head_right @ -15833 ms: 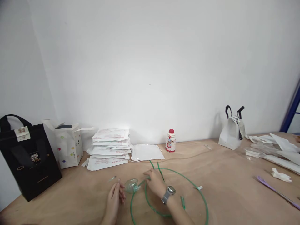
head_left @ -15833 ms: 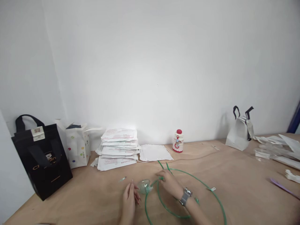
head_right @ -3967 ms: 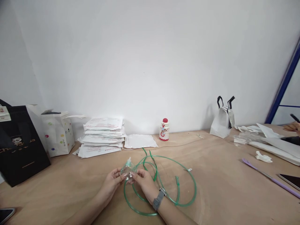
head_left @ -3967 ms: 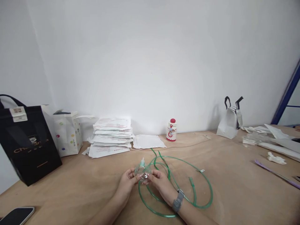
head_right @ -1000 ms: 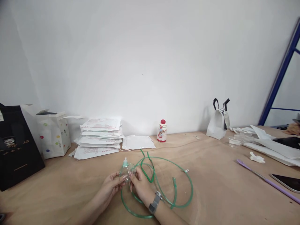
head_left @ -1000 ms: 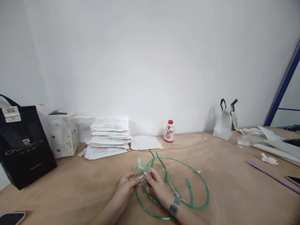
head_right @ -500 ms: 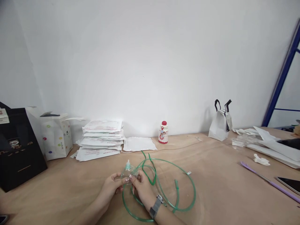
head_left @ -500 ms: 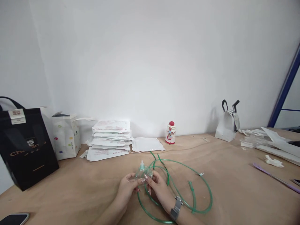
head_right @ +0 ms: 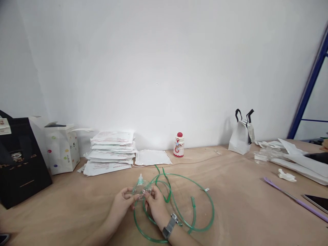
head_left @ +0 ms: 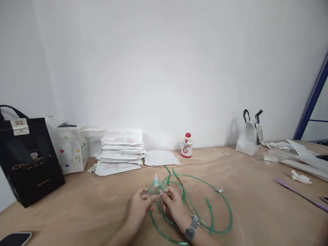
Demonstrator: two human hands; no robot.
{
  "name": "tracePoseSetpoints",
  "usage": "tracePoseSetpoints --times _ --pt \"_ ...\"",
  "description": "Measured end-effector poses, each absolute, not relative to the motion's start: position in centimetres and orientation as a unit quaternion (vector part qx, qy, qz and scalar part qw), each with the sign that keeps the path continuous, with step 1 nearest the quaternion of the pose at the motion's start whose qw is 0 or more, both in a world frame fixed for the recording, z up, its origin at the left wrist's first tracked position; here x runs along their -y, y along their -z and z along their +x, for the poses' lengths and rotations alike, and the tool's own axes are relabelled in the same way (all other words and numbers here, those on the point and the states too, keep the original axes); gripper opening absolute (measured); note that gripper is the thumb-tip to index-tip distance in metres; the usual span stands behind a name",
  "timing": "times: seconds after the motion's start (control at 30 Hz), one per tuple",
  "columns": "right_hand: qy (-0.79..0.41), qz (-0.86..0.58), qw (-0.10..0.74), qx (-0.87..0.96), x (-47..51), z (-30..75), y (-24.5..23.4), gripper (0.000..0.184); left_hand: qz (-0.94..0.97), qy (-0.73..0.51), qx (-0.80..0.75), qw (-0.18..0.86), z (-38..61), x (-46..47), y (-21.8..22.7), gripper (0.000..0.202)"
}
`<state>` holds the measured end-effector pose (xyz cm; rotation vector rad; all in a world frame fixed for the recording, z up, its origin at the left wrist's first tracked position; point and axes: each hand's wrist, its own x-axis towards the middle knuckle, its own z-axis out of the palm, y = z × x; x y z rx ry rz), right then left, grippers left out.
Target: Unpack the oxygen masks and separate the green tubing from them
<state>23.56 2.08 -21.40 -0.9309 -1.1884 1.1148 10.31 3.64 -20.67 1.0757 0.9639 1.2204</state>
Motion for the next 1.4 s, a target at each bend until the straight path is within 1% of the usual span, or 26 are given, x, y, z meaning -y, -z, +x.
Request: tracePoseSetpoints --times 0.13,0.33,0.73,1.07,1.23,1.4 --pt "-0.49 -0.402 0.584 0.507 -2.1 23.8 21.1 0.047 0.465 -0.539 -0.392 0.583 10.6 -3.4 20.7 0.035" --pt "-0.518 -0.391 0.571 0.503 -2.2 24.1 21.1 0.048 0.451 -0.538 -0.351 0.62 10.3 -3.4 20.7 0.038" --pt "-0.585 -0.338 0.546 0.495 -1.8 24.0 20.4 0.039 0.388 -0.552 -0.346 0.652 9.9 -3.3 20.5 0.036" --pt "-0.569 -0.343 0.558 0.498 -1.9 24.8 20.1 0.035 0.377 -0.542 -0.311 0.684 10.1 -3.0 20.0 0.035" --pt "-0.567 -0.359 0.536 0.512 -2.4 24.8 20.5 0.041 0.387 -0.541 -0.316 0.676 9.8 -3.1 20.0 0.036" --pt "-0.597 -0.365 0.491 0.519 -1.8 25.1 19.9 0.034 0.415 -0.532 -0.302 0.674 9.8 -2.7 19.7 0.031"
